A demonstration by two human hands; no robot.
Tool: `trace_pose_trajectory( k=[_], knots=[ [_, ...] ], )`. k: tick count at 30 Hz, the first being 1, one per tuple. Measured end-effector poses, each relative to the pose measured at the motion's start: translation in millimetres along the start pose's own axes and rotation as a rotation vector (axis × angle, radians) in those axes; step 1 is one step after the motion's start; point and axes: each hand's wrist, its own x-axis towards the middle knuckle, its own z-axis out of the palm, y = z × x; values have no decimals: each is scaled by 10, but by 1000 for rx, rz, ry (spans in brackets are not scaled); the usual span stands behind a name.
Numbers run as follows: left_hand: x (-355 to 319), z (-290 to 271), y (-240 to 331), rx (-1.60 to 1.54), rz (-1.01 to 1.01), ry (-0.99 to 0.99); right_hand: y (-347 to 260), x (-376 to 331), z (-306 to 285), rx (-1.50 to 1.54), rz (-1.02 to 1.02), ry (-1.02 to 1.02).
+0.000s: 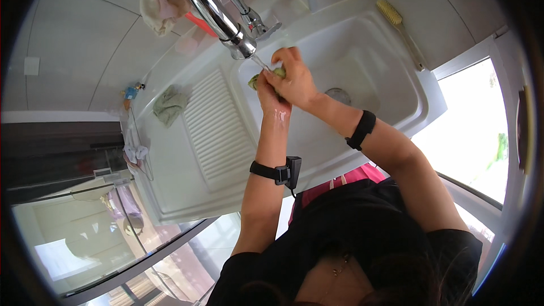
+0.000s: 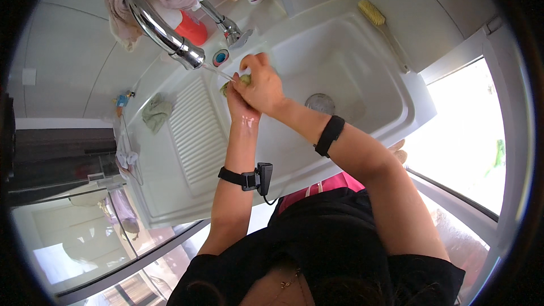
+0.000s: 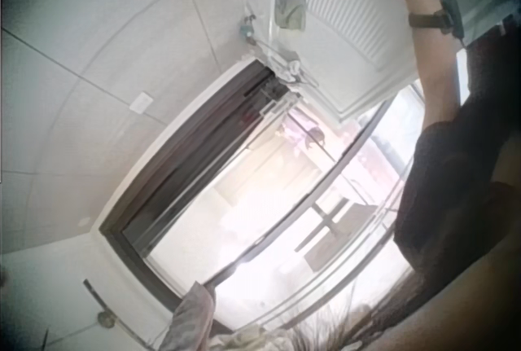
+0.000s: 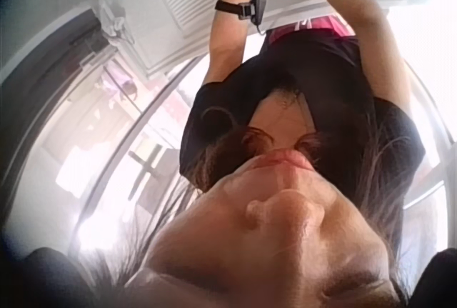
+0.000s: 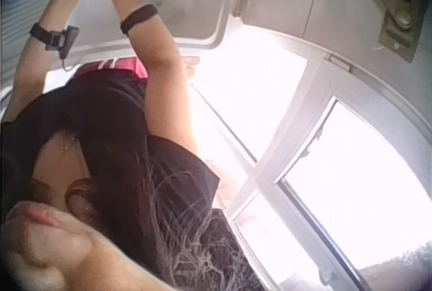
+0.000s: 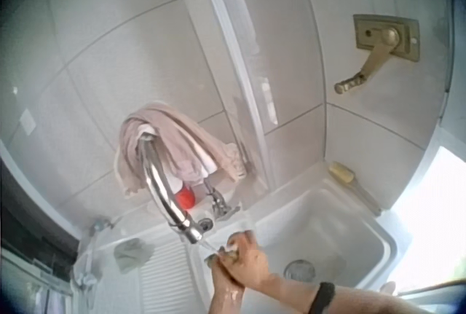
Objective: Washing a cloth by hand in a sink and then hanging it to dry.
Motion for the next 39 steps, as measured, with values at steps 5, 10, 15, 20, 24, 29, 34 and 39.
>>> trace_pose_trajectory(
  k=[5, 10, 15, 20, 24, 29, 34, 39],
  knots=[
    [-61, 162, 66, 78, -73, 534, -14, -104, -109, 460, 651, -362],
    [-32, -20, -36, -248, -76, -635, -262, -238, -27, -138, -117, -162],
    [-184, 262, -112, 96, -161, 386, 264, 223, -100, -56, 302, -220],
    [-243, -81, 55, -7, -91, 275, -85, -256, -84, 147, -341, -17],
    [-175, 139, 30, 51, -73, 288, -356, -119, -210, 133, -295, -56],
    [-95, -238, -75, 60, -8, -6, -217, -58, -16, 132, -284, -51],
    [-62, -278, -154, 93, -37, 184, -210, -26, -27, 100, -105, -168],
    [-51, -285, -206, 145, -13, 245, -97, -10, 10, 55, 88, -326]
  ],
)
